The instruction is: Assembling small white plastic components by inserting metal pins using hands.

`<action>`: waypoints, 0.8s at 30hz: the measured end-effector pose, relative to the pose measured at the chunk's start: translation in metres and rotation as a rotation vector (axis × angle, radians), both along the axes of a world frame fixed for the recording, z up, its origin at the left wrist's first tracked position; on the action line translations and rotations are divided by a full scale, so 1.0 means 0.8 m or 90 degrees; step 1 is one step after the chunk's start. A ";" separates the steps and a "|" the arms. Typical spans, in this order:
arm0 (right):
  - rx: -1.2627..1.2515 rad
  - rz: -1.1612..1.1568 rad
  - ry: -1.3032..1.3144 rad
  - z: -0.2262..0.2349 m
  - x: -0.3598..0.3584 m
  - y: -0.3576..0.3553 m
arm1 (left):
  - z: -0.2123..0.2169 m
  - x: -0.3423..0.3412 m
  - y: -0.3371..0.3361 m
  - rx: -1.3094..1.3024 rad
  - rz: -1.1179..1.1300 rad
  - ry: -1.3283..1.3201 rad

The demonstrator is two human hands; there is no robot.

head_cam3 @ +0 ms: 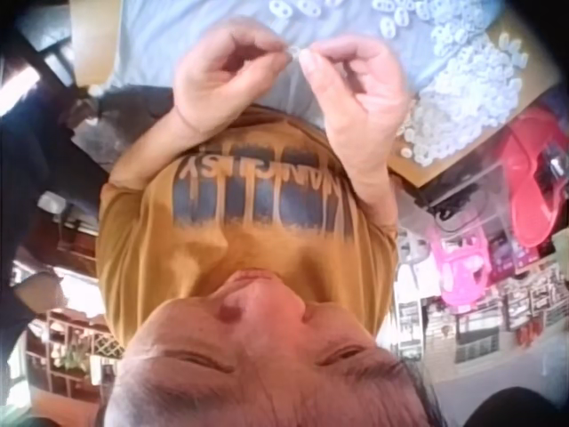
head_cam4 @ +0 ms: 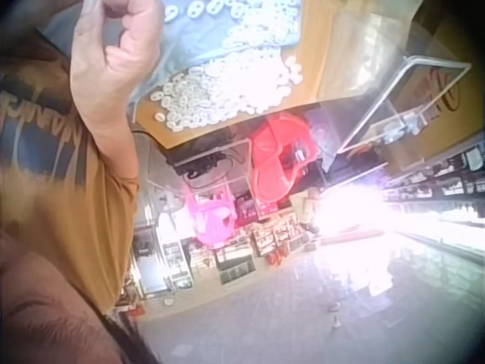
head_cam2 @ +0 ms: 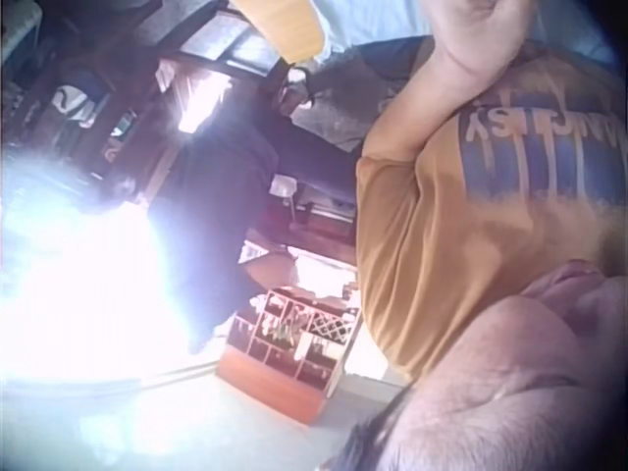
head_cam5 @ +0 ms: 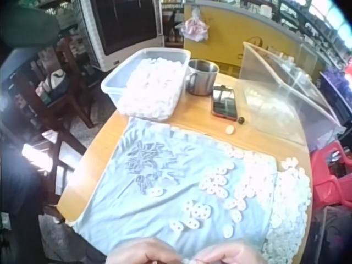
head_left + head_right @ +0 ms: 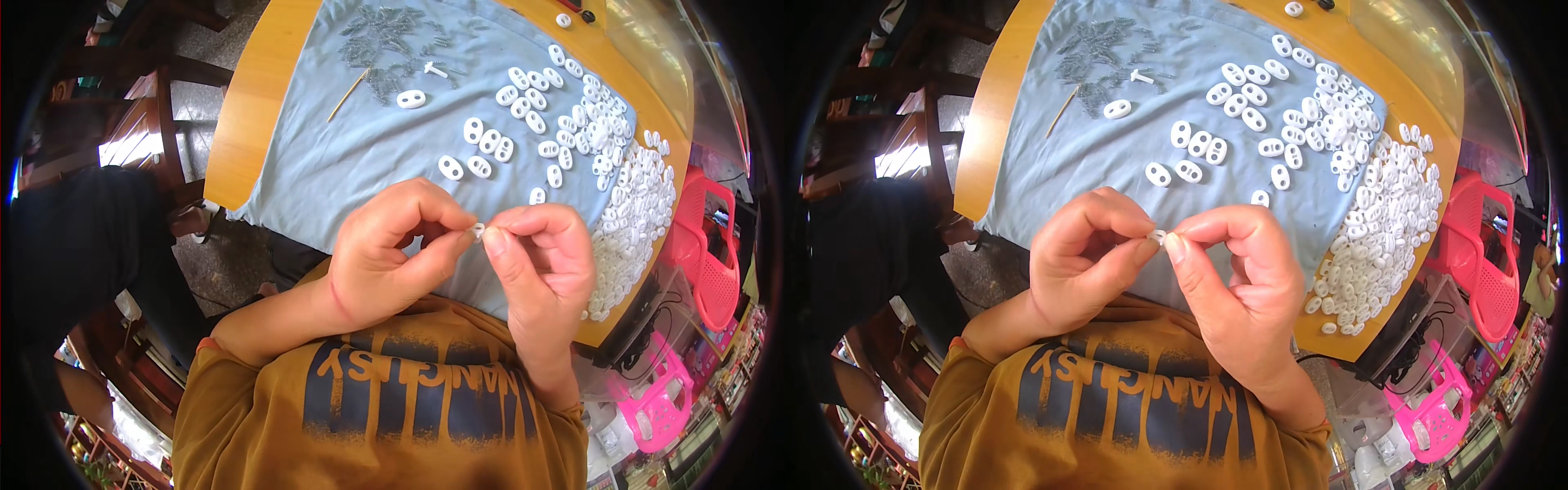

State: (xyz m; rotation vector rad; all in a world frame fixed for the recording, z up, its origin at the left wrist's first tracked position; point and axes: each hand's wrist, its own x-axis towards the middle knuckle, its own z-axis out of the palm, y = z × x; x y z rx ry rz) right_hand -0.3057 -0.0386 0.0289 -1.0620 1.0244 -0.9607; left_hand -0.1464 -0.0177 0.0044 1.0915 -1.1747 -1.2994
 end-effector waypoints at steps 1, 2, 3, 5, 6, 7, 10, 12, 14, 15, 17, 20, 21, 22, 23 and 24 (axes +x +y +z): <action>0.012 -0.009 -0.016 -0.001 0.000 0.000 | 0.003 -0.001 0.000 0.089 0.012 0.074; 0.011 -0.009 -0.016 -0.001 0.001 -0.001 | 0.004 -0.001 0.000 0.089 0.012 0.074; 0.021 -0.013 -0.026 -0.001 0.002 -0.001 | 0.005 0.000 0.000 0.130 0.008 0.140; 0.031 -0.016 -0.036 -0.001 0.002 -0.001 | 0.005 0.001 0.001 0.170 0.004 0.206; 0.017 -0.004 -0.028 -0.001 0.000 -0.001 | 0.004 0.003 0.001 0.189 -0.002 0.234; 0.004 0.008 -0.019 0.000 -0.001 -0.001 | 0.004 0.004 0.001 0.207 -0.008 0.263; 0.020 0.028 0.018 0.004 -0.004 -0.001 | 0.007 0.005 0.001 0.216 0.000 0.268; 0.028 0.034 0.049 0.005 -0.002 0.000 | 0.008 0.005 0.001 0.229 0.005 0.259; 0.034 0.038 0.080 0.005 0.001 0.000 | 0.009 0.005 0.001 0.240 0.008 0.249; 0.031 0.037 0.087 0.003 0.001 0.000 | 0.009 0.005 0.001 0.246 0.003 0.263; 0.043 0.029 0.092 -0.001 0.002 0.002 | 0.007 0.002 0.003 0.250 -0.004 0.276; 0.044 0.009 0.094 -0.006 0.008 0.009 | 0.005 0.001 0.005 0.245 0.007 0.281; 0.043 0.008 0.095 -0.006 0.008 0.010 | 0.004 0.002 0.006 0.243 0.000 0.286; 0.043 0.019 0.110 -0.006 0.007 0.010 | 0.004 0.003 0.007 0.241 -0.008 0.290; 0.043 0.030 0.125 -0.006 0.007 0.010 | 0.004 0.003 0.008 0.241 -0.009 0.291; 0.042 0.028 0.125 -0.007 0.007 0.011 | 0.003 0.003 0.009 0.244 -0.006 0.285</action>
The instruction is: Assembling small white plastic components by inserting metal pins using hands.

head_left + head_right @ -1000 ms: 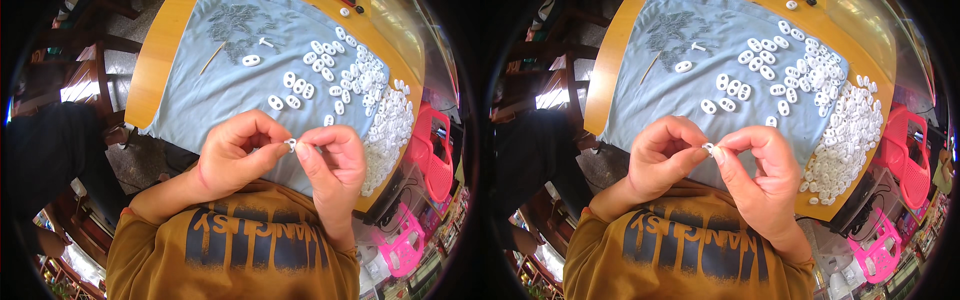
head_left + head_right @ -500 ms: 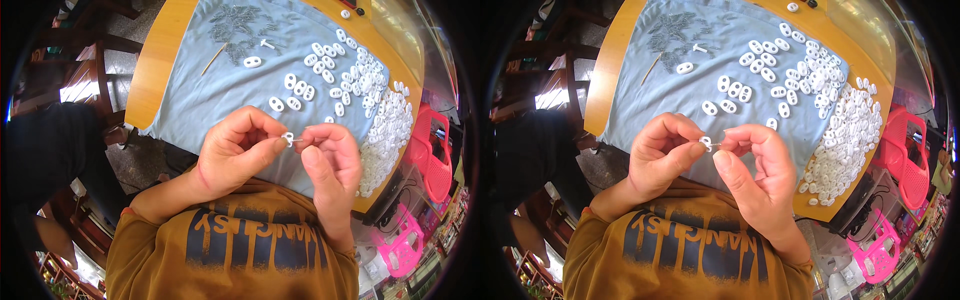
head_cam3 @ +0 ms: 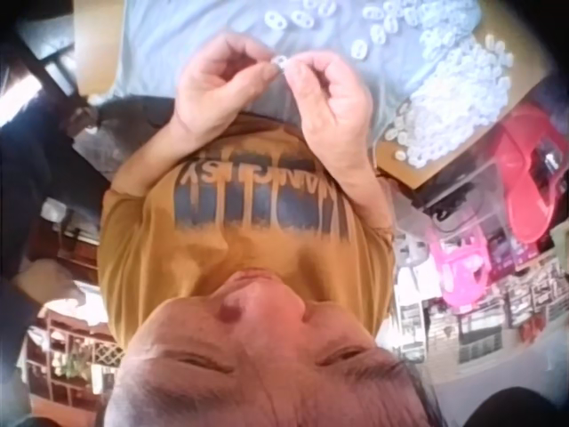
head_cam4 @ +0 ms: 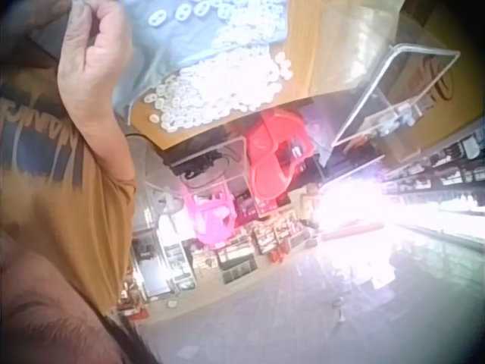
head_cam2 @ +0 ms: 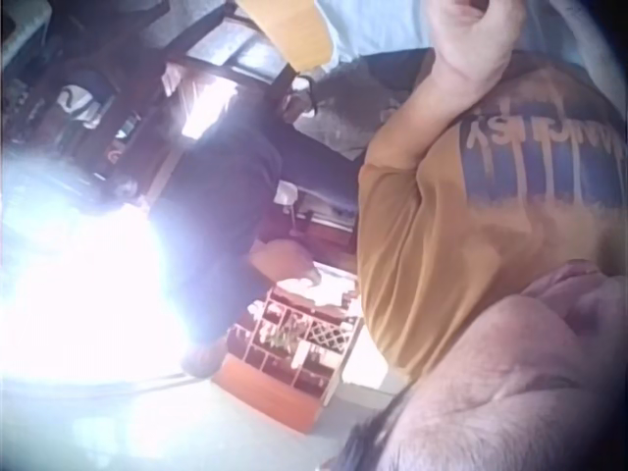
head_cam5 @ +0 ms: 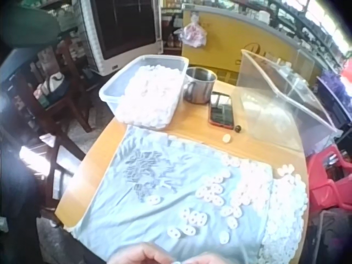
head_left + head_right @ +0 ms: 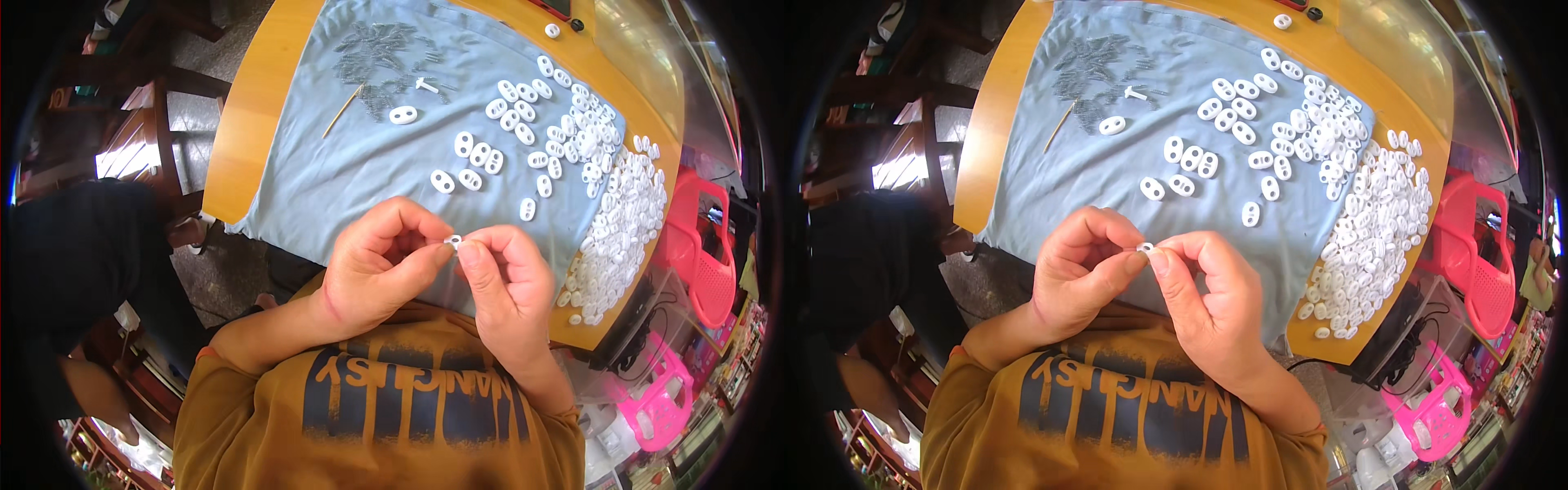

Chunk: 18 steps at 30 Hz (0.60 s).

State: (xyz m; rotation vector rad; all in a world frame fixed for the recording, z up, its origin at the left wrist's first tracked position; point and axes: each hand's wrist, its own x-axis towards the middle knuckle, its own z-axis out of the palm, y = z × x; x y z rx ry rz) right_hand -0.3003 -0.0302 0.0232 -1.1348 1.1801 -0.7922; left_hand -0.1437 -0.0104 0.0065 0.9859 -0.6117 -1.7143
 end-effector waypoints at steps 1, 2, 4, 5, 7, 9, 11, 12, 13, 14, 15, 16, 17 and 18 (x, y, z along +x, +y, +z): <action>0.001 0.004 -0.004 -0.002 0.000 0.001 | -0.001 0.000 0.001 0.003 0.001 -0.006; 0.002 0.007 -0.007 -0.003 -0.001 0.001 | -0.001 0.001 0.001 0.002 -0.001 -0.005; -0.005 0.016 -0.001 0.000 -0.001 -0.004 | -0.003 0.002 -0.001 0.004 -0.003 -0.008; -0.011 0.024 0.006 0.002 -0.002 -0.007 | -0.003 0.002 -0.002 0.001 -0.002 -0.009; -0.066 0.005 0.052 0.005 -0.007 -0.015 | -0.003 0.001 -0.003 0.001 0.020 -0.005; -0.189 -0.027 0.173 0.003 -0.005 -0.024 | -0.004 0.004 -0.004 0.002 0.043 -0.008; -0.307 0.009 0.282 -0.004 -0.003 -0.038 | -0.007 0.007 -0.006 0.003 0.064 -0.010; -0.422 0.047 0.389 -0.007 -0.001 -0.044 | -0.008 0.010 -0.006 0.008 0.078 -0.008; -0.447 0.069 0.429 -0.009 0.002 -0.047 | -0.008 0.012 -0.006 0.014 0.092 -0.007; -0.448 0.069 0.429 -0.013 0.003 -0.049 | -0.007 0.012 -0.006 0.021 0.106 -0.011; -0.495 0.091 0.468 -0.019 0.005 -0.051 | -0.007 0.013 -0.006 0.020 0.108 -0.011; -0.543 0.112 0.507 -0.024 0.006 -0.052 | -0.007 0.014 -0.006 0.017 0.113 -0.014; -0.537 0.112 0.513 -0.028 0.007 -0.052 | -0.008 0.015 -0.006 0.014 0.117 -0.016; -0.538 0.113 0.513 -0.029 0.008 -0.053 | -0.008 0.016 -0.006 0.014 0.118 -0.015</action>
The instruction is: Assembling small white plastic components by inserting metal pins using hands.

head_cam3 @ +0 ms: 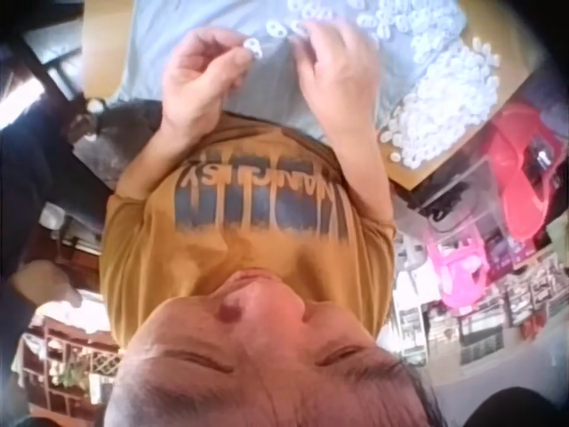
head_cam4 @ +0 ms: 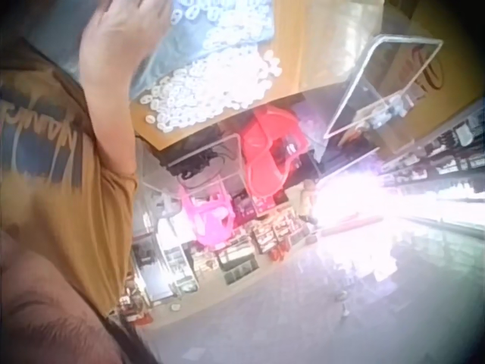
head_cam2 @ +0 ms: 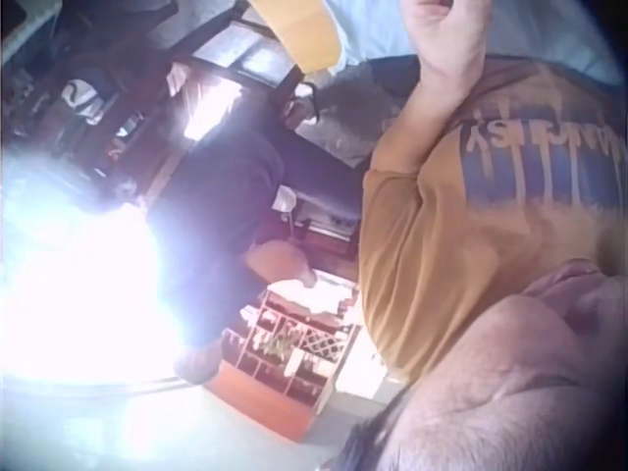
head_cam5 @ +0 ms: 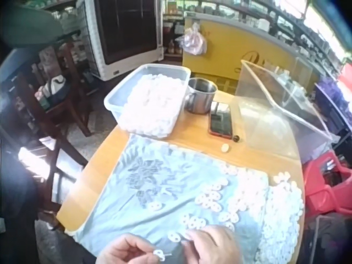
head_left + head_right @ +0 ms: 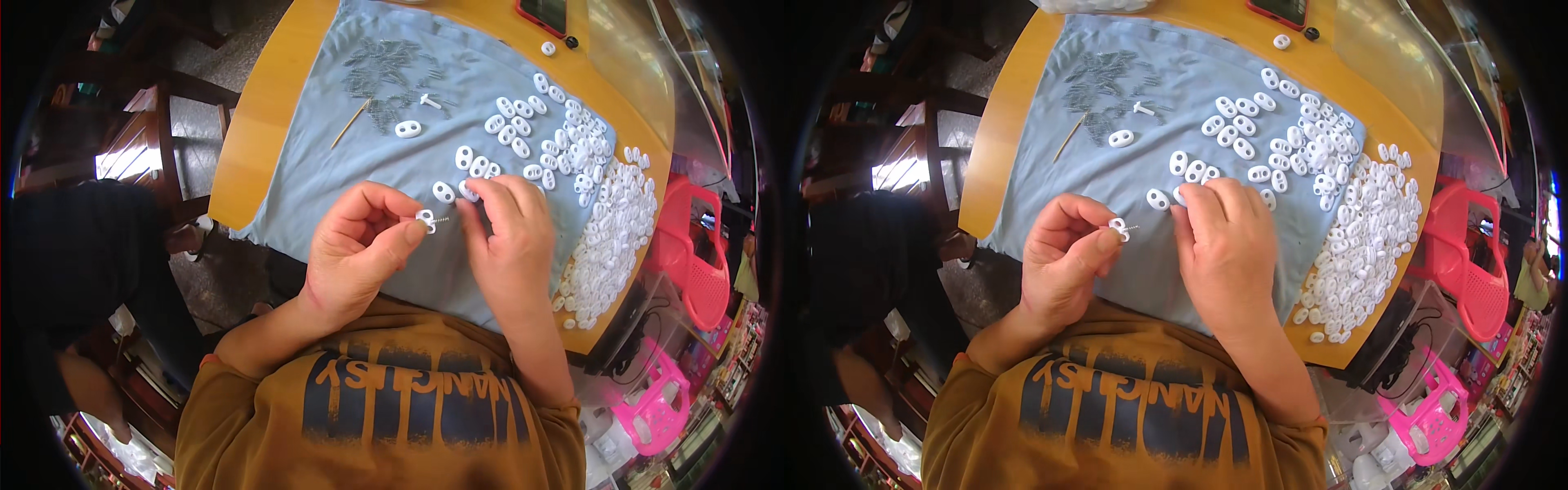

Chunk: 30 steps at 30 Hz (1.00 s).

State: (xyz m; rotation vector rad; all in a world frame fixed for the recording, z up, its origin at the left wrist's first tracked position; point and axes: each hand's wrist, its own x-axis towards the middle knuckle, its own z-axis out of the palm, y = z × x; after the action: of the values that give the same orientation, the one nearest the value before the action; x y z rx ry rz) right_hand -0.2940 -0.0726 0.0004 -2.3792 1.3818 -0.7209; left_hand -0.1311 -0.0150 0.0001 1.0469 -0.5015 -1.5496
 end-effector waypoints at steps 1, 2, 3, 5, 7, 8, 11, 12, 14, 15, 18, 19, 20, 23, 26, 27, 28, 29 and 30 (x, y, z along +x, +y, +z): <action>-0.005 -0.003 0.003 0.000 0.000 -0.001 | 0.000 0.001 0.000 -0.002 -0.002 0.001; -0.010 -0.007 0.007 -0.001 0.000 -0.001 | -0.001 0.001 -0.001 -0.003 -0.004 0.003; -0.010 -0.007 0.008 -0.001 0.001 -0.002 | 0.000 0.001 -0.001 -0.003 -0.005 0.003; -0.056 -0.009 -0.007 -0.002 0.001 -0.003 | 0.002 0.000 -0.002 -0.004 0.001 0.020; 0.075 -0.042 -0.094 0.008 0.002 0.002 | 0.003 0.002 -0.003 -0.004 -0.004 0.026; 0.206 -0.076 -0.181 0.014 0.002 0.005 | 0.004 0.003 -0.004 -0.006 -0.008 0.032; 0.535 -0.158 -0.541 0.027 -0.005 0.015 | 0.012 0.005 -0.005 -0.021 -0.046 0.039; 0.535 -0.159 -0.541 0.033 -0.007 0.015 | 0.013 0.004 -0.004 -0.021 -0.046 0.039; 0.667 -0.152 -0.649 0.044 -0.009 0.015 | 0.015 0.004 -0.003 -0.045 -0.078 0.071; 0.694 -0.161 -0.661 0.047 -0.012 0.015 | 0.017 0.003 -0.004 -0.045 -0.079 0.071; 0.713 -0.171 -0.716 0.046 -0.013 0.017 | 0.021 -0.004 -0.006 -0.041 -0.070 0.066; 0.712 -0.171 -0.717 0.046 -0.014 0.018 | 0.022 -0.006 -0.006 -0.038 -0.066 0.074; 0.721 -0.153 -0.756 0.044 -0.015 0.019 | 0.023 -0.007 -0.006 -0.035 -0.062 0.082; 0.751 -0.121 -0.833 0.038 -0.018 0.021 | 0.022 -0.010 -0.005 -0.027 -0.061 0.078; 0.784 -0.102 -0.897 0.032 -0.021 0.022 | 0.021 -0.012 -0.004 -0.035 -0.072 0.066; 0.796 -0.095 -0.922 0.032 -0.022 0.022 | 0.021 -0.012 -0.004 -0.035 -0.073 0.066; 0.796 -0.096 -0.922 0.033 -0.022 0.022 | 0.021 -0.012 -0.004 -0.043 -0.073 0.064; 0.798 -0.112 -0.927 0.035 -0.021 0.022 | 0.021 -0.012 -0.004 -0.052 -0.073 0.062; 0.801 -0.127 -0.932 0.037 -0.021 0.022 | 0.021 -0.013 -0.004 -0.051 -0.072 0.061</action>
State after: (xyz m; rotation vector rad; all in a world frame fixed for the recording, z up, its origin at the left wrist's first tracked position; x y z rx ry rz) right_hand -0.3105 -0.0553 0.0299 -0.4100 0.8207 -0.8822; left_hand -0.1414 -0.0182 0.0169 0.8911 -0.5595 -1.6580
